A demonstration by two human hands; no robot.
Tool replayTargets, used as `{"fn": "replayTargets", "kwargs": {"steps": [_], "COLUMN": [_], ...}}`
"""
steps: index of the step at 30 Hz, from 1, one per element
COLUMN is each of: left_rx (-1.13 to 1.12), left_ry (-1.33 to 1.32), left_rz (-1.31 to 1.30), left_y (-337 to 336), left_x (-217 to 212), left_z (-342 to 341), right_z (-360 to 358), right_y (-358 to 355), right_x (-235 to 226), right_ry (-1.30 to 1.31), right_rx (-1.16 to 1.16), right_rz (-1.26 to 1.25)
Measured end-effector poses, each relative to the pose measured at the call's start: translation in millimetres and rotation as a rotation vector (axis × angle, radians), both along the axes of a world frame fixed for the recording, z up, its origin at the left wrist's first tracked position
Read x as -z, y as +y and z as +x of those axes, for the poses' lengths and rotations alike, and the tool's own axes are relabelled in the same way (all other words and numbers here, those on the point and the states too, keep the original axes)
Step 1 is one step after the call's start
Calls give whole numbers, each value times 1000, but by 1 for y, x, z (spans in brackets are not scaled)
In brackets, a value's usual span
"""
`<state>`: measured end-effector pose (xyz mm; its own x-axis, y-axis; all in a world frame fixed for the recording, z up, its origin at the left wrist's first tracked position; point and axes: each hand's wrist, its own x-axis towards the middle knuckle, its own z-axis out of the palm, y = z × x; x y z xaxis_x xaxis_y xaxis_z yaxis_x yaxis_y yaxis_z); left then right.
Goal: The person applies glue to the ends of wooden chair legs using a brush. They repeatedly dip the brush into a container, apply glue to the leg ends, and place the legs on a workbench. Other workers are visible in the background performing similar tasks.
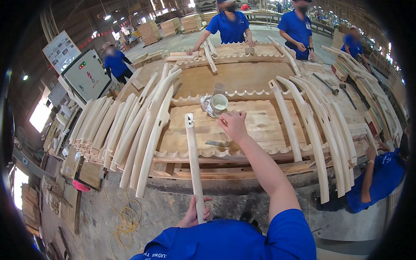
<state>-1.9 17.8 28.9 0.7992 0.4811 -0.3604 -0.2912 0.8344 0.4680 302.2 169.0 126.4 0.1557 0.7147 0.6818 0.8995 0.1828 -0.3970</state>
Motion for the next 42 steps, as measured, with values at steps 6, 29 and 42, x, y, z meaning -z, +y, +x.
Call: {"fn": "replayTargets", "kwargs": {"steps": [6,29,42], "left_rx": [0,23,19], "left_ry": [-21,-76,-68], "left_rz": [-30,-17,4], "left_y": [1,1,2], "left_x": [4,1,3], "left_z": [-1,1,0], "right_z": [-1,-9,-13], "right_y": [-15,-3,13], "right_x": [-2,-4,-11], "right_ry": [71,-41,-87], "right_rx": [-78,-49,67], "right_rz": [24,116,134]}}
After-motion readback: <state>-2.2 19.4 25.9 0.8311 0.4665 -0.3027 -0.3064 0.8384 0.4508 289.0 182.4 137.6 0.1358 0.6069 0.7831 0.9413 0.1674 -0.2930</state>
